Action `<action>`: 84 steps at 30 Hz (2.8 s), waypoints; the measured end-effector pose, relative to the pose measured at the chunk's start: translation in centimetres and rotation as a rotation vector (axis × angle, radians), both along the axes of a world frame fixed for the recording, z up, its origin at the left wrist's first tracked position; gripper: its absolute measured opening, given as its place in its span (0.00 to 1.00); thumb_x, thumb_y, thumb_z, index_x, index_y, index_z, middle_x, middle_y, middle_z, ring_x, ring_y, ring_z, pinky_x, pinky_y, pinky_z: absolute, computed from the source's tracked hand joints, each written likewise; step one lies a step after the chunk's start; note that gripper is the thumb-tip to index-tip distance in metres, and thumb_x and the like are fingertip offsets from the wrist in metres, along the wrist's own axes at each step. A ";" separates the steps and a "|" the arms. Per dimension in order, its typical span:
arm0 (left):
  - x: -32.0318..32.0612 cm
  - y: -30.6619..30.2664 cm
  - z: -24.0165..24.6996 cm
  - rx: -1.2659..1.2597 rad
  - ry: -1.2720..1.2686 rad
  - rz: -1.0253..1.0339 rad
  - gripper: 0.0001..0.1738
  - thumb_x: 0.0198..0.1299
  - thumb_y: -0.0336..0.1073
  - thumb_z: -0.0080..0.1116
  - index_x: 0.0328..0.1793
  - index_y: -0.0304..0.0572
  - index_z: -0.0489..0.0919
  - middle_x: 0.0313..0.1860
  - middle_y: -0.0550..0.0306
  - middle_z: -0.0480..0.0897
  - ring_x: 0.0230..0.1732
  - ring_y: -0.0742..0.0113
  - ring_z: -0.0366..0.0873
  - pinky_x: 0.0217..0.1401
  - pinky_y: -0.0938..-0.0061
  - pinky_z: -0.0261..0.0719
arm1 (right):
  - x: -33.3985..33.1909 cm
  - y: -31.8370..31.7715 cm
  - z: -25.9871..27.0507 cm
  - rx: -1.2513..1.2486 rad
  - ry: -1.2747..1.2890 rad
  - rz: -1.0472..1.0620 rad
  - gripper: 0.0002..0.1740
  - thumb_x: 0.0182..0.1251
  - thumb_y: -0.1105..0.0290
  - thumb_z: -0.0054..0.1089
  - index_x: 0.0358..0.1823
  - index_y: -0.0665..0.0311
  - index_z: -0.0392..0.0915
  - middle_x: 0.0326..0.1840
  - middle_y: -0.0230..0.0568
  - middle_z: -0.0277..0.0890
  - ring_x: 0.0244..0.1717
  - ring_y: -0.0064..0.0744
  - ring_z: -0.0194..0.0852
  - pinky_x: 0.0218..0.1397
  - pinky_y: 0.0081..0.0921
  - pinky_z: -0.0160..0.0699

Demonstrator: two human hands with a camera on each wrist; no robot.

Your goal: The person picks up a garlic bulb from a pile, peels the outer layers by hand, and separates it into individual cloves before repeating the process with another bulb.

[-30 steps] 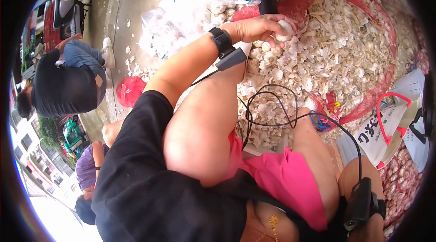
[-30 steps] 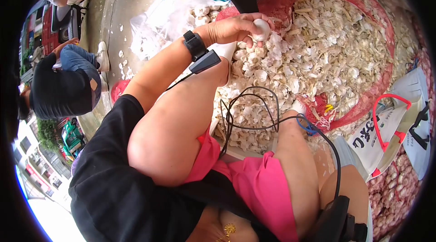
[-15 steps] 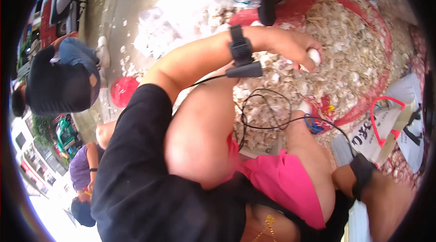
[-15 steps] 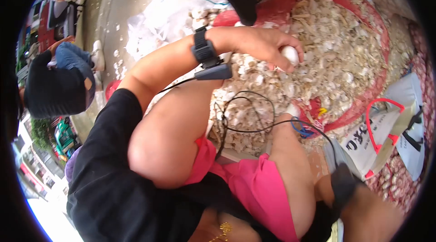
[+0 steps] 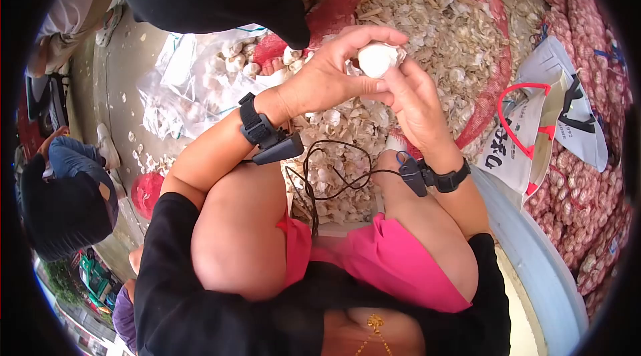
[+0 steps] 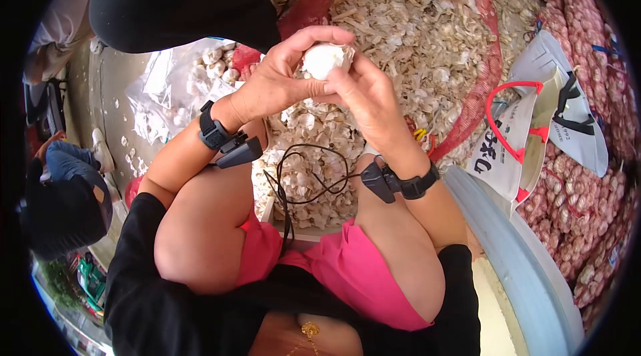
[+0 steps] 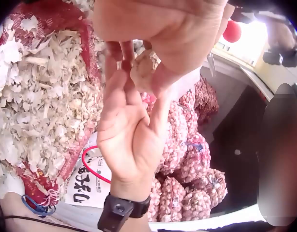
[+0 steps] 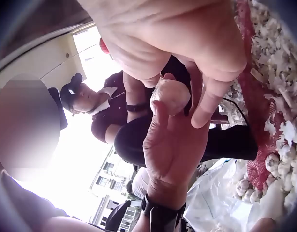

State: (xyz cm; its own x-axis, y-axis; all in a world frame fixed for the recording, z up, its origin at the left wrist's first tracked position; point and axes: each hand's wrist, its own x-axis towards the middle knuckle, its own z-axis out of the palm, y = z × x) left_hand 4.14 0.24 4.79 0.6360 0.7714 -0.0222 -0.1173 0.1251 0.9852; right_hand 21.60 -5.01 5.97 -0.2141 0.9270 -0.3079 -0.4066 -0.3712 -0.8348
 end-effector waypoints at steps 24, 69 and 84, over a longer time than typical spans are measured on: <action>-1.2 0.1 -1.0 -0.020 0.301 0.265 0.08 0.71 0.32 0.56 0.46 0.34 0.75 0.35 0.61 0.80 0.35 0.78 0.76 0.38 0.79 0.79 | 0.8 -0.6 -0.1 0.066 -0.311 0.126 0.27 0.56 0.81 0.63 0.60 0.67 0.72 0.49 0.37 0.74 0.46 0.25 0.78 0.47 0.22 0.81; -0.2 -0.8 -0.3 -0.267 0.112 0.161 0.14 0.73 0.43 0.53 0.41 0.40 0.73 0.30 0.63 0.79 0.21 0.80 0.76 0.19 0.86 0.75 | 0.8 -0.5 -0.5 0.212 -0.122 0.030 0.32 0.60 0.81 0.67 0.65 0.66 0.66 0.61 0.40 0.70 0.63 0.31 0.70 0.65 0.30 0.73; 0.5 -1.1 -0.9 -0.109 -0.027 0.248 0.12 0.69 0.42 0.61 0.44 0.41 0.77 0.31 0.69 0.76 0.32 0.86 0.71 0.29 0.86 0.69 | 0.8 -0.5 -0.4 0.182 -0.140 0.051 0.35 0.61 0.84 0.62 0.71 0.67 0.62 0.63 0.40 0.68 0.67 0.32 0.67 0.66 0.29 0.73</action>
